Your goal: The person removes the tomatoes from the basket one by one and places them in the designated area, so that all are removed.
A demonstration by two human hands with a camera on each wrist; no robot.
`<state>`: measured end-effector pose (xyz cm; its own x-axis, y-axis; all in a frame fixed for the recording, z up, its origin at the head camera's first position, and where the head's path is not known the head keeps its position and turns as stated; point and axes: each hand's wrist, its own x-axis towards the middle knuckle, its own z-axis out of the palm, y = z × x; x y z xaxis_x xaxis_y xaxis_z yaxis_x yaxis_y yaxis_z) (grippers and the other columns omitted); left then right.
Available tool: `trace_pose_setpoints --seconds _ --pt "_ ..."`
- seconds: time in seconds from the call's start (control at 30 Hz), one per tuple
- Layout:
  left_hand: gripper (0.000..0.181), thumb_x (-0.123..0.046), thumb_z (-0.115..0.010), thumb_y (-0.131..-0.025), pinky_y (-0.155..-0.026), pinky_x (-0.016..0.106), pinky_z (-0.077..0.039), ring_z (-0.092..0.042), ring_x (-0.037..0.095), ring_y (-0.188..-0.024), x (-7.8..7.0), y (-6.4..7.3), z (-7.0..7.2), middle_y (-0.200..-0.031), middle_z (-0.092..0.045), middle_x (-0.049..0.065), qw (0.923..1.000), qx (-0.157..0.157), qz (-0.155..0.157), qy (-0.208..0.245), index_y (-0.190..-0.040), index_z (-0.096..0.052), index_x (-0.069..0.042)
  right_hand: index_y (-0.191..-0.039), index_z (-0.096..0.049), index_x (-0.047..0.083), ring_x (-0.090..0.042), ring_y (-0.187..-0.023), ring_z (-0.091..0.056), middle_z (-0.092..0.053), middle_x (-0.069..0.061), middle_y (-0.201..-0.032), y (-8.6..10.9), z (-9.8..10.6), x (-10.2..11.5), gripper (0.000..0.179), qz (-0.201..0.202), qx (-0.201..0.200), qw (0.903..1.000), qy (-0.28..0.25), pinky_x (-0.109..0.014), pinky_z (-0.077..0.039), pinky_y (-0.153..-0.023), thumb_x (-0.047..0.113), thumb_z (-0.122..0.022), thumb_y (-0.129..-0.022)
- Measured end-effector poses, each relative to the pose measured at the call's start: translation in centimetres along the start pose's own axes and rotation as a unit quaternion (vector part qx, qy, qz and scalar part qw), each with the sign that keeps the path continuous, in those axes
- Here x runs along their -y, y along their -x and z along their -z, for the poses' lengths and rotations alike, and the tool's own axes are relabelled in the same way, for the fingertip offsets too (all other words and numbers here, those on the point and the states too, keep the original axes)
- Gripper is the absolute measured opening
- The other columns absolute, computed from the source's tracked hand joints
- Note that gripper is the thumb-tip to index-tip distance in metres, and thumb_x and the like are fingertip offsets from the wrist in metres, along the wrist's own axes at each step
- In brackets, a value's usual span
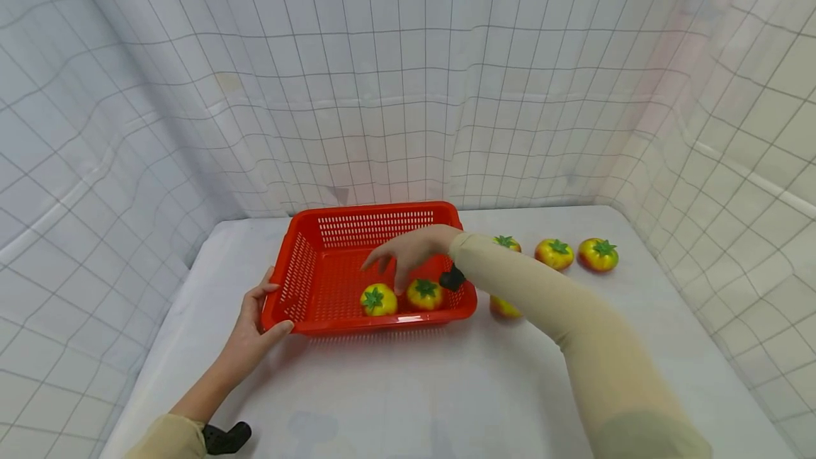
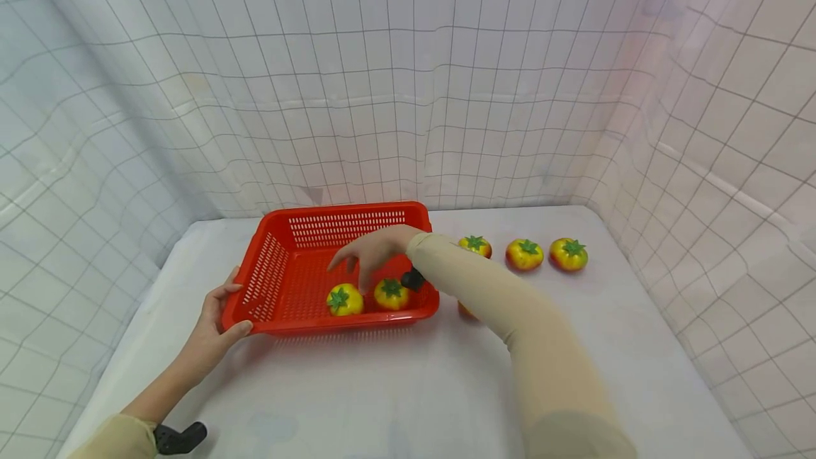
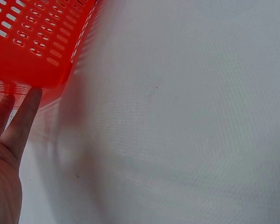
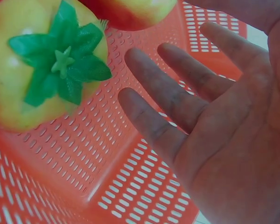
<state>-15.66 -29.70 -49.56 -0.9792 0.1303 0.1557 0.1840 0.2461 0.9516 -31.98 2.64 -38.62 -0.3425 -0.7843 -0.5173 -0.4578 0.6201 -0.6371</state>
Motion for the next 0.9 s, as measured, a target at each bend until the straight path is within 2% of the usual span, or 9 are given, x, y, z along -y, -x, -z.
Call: trace_pose_setpoints --seconds 0.13,0.4,0.7,0.9 --pt "0.063 -0.003 -0.064 -0.099 -0.090 0.017 -0.052 -0.029 0.010 -0.142 0.0 0.0 0.1 -0.173 0.000 -0.001 1.0000 -0.001 0.002 0.000 -0.145 -0.023 -0.011 -0.151 -0.049 0.028 -0.023 -0.132 -0.046 -0.054 -0.004 -0.144 -0.7 0.2 0.0 0.070 -0.002 0.019 0.9997 0.013 -0.035 -0.053 -0.096 0.013 -0.078 -0.090" --pt "0.064 -0.002 -0.063 -0.098 -0.090 0.019 -0.052 -0.032 0.001 -0.136 0.1 0.0 0.1 -0.173 0.001 -0.001 1.0000 0.001 0.002 0.008 -0.147 -0.022 -0.011 -0.149 -0.051 0.030 -0.021 -0.128 -0.048 -0.056 0.005 -0.133 -2.1 0.2 0.1 0.068 -0.013 0.055 0.9981 0.027 -0.037 -0.050 -0.099 0.016 -0.080 -0.089" --pt "0.063 -0.004 -0.064 -0.099 -0.090 0.018 -0.052 -0.026 0.016 -0.145 0.0 0.0 0.1 -0.173 0.000 -0.002 1.0000 0.000 0.004 -0.002 -0.147 -0.023 -0.011 -0.147 -0.053 0.032 -0.015 -0.123 -0.049 -0.055 0.005 -0.134 -3.0 0.0 0.5 0.069 -0.030 0.085 0.9948 0.047 -0.036 -0.046 -0.104 0.014 -0.082 -0.087" --pt "0.063 -0.004 -0.064 -0.098 -0.090 0.019 -0.053 -0.030 0.008 -0.140 0.0 0.1 0.1 -0.172 -0.001 0.000 1.0000 -0.003 0.003 -0.001 -0.146 -0.023 -0.011 -0.145 -0.055 0.034 -0.016 -0.122 -0.048 -0.053 0.006 -0.134 -3.6 -0.3 0.4 0.068 -0.042 0.093 0.9939 0.041 -0.036 -0.047 -0.102 0.014 -0.083 -0.086"
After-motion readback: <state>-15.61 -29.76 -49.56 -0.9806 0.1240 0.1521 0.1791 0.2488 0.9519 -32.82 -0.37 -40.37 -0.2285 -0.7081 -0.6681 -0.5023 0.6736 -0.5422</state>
